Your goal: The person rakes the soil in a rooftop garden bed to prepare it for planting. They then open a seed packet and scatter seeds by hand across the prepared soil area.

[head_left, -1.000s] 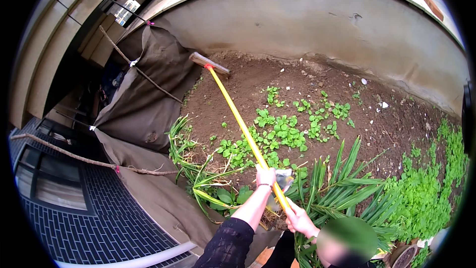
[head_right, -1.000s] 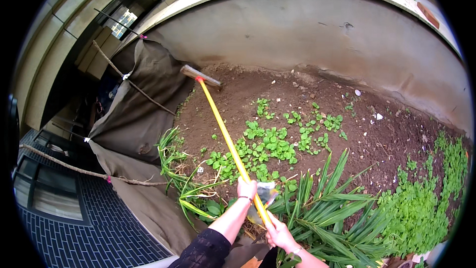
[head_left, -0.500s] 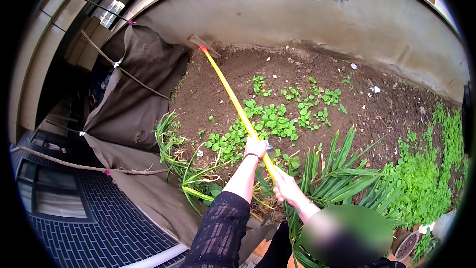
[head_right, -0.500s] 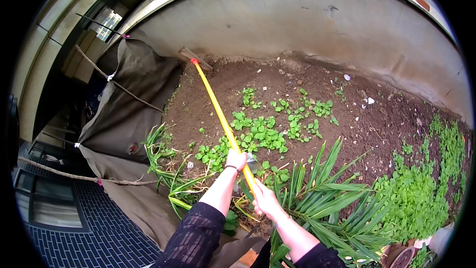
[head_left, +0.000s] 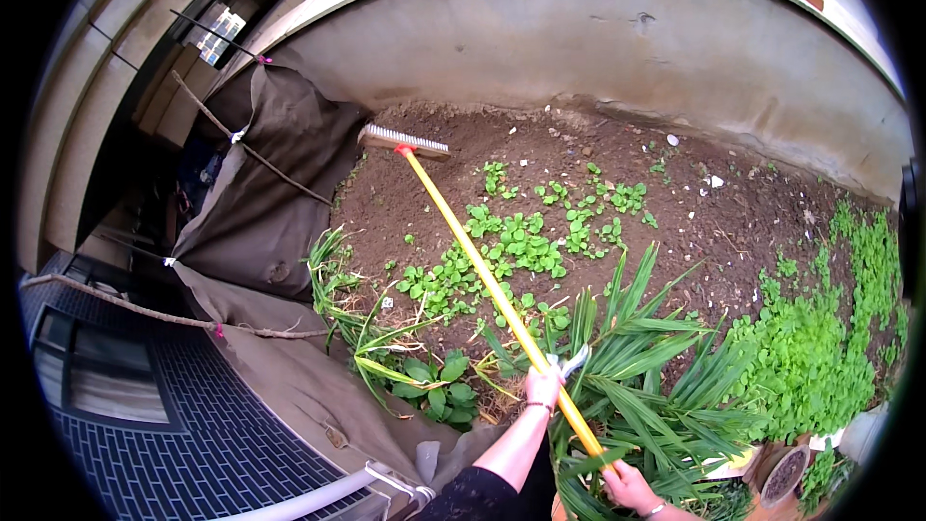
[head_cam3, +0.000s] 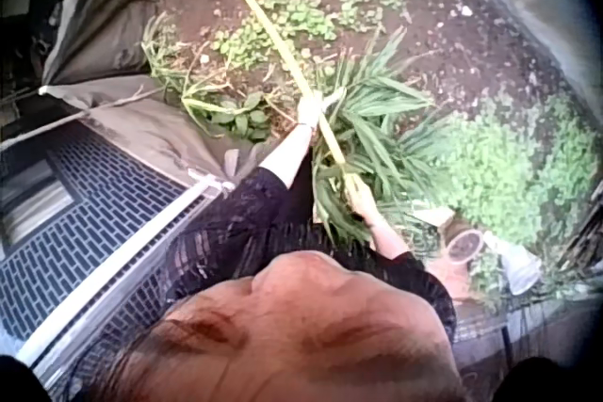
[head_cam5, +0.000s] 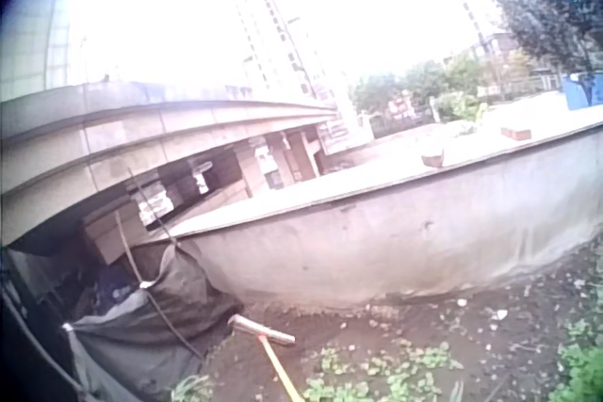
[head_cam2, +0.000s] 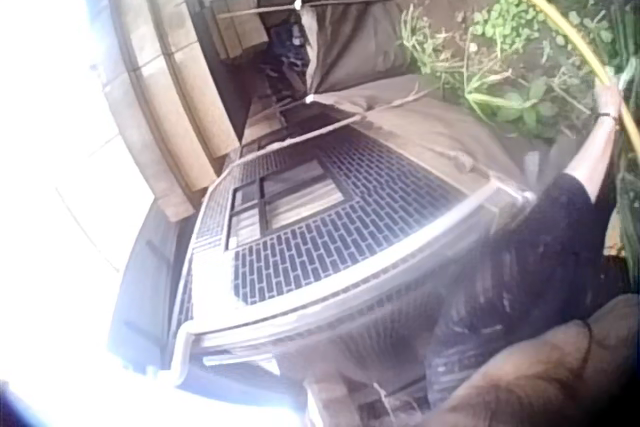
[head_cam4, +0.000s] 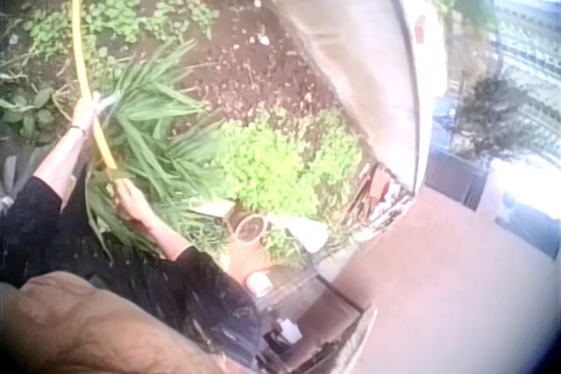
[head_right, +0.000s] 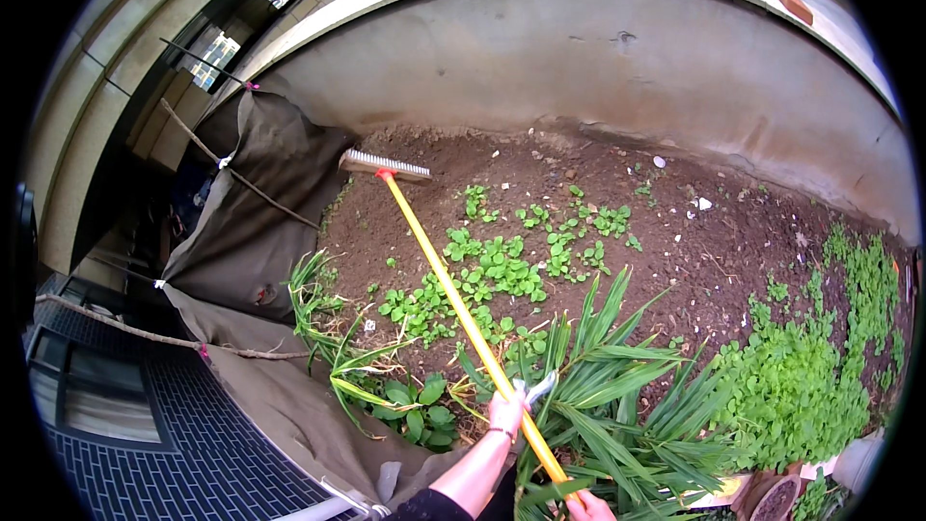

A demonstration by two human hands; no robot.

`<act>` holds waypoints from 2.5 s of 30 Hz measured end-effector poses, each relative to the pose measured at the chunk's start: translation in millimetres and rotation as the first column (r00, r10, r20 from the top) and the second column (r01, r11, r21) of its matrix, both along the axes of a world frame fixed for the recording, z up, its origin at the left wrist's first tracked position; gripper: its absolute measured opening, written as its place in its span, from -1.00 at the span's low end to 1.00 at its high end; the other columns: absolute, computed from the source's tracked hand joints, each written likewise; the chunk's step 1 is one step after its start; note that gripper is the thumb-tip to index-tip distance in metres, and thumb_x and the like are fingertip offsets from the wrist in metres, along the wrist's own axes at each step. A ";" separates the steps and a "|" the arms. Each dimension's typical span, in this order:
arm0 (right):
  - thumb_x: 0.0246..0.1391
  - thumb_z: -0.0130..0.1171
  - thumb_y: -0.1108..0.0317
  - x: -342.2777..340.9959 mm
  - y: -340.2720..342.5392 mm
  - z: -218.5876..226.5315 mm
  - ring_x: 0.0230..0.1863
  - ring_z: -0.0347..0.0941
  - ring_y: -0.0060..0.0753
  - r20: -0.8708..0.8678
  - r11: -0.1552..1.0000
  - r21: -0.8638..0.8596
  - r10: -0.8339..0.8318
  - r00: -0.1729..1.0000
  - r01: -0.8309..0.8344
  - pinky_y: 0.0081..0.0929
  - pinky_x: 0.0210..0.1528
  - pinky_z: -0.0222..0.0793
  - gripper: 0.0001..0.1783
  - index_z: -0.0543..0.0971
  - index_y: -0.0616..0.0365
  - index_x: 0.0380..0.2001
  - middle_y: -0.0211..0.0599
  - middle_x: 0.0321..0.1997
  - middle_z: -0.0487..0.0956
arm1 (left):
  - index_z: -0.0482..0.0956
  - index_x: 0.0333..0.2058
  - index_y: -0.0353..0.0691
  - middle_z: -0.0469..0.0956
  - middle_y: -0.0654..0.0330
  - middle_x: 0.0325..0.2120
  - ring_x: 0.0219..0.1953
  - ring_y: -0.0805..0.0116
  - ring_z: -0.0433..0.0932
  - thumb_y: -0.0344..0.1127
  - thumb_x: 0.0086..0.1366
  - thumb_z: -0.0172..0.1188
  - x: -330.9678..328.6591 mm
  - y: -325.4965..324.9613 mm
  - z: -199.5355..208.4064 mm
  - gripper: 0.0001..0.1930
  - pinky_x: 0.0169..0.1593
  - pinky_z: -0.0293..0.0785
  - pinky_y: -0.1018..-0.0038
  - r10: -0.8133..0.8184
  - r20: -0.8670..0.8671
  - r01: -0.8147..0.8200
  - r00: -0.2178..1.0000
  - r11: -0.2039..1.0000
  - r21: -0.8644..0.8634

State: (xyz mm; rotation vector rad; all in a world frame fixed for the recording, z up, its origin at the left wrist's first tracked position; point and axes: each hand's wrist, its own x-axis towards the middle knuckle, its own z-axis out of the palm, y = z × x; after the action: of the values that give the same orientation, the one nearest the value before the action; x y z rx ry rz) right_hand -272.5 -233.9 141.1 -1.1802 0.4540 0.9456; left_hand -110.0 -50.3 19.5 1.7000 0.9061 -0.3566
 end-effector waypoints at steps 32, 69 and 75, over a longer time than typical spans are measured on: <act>0.12 -0.04 0.32 -47.9 -33.8 23.5 -0.56 0.47 -0.41 0.532 0.844 -0.534 0.383 0.755 -0.052 -0.44 -0.48 0.38 -0.48 0.17 -0.13 0.17 -0.18 -0.51 0.53 | 0.44 -0.65 -0.37 0.48 0.13 -0.74 -0.66 0.32 0.51 -0.27 -0.01 0.05 -48.1 -17.2 23.5 -0.76 -0.51 0.44 0.42 -0.062 -0.011 0.063 0.998 0.998 0.023; 0.14 -0.06 0.25 -164.2 -81.9 48.1 -0.11 0.41 -0.19 -0.010 0.729 -0.593 0.417 0.909 -0.341 -0.41 -0.08 0.27 -0.64 0.38 0.17 -0.02 0.02 -0.15 0.48 | 0.47 -0.63 -0.44 0.52 0.08 -0.71 -0.61 0.31 0.54 -0.24 0.01 0.06 -152.2 -58.7 47.5 -0.70 -0.47 0.45 0.44 -0.234 -0.095 0.221 0.968 0.966 -0.132; 0.16 -0.08 0.25 -131.6 -67.8 67.2 -0.09 0.39 -0.26 0.266 0.914 -0.404 0.142 0.954 -0.023 -0.42 -0.07 0.25 -0.61 0.34 0.13 0.03 0.04 -0.12 0.46 | 0.48 -0.59 -0.44 0.52 0.07 -0.69 -0.62 0.31 0.54 -0.26 0.01 0.08 -146.8 -57.6 17.2 -0.73 -0.51 0.45 0.44 -0.105 -0.125 0.090 0.987 0.988 -0.122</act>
State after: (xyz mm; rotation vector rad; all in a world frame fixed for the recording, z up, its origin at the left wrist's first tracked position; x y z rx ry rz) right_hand -404.1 -301.7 208.3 -1.6953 0.3681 0.7519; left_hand -256.8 -107.8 36.8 1.6321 0.8811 -0.5816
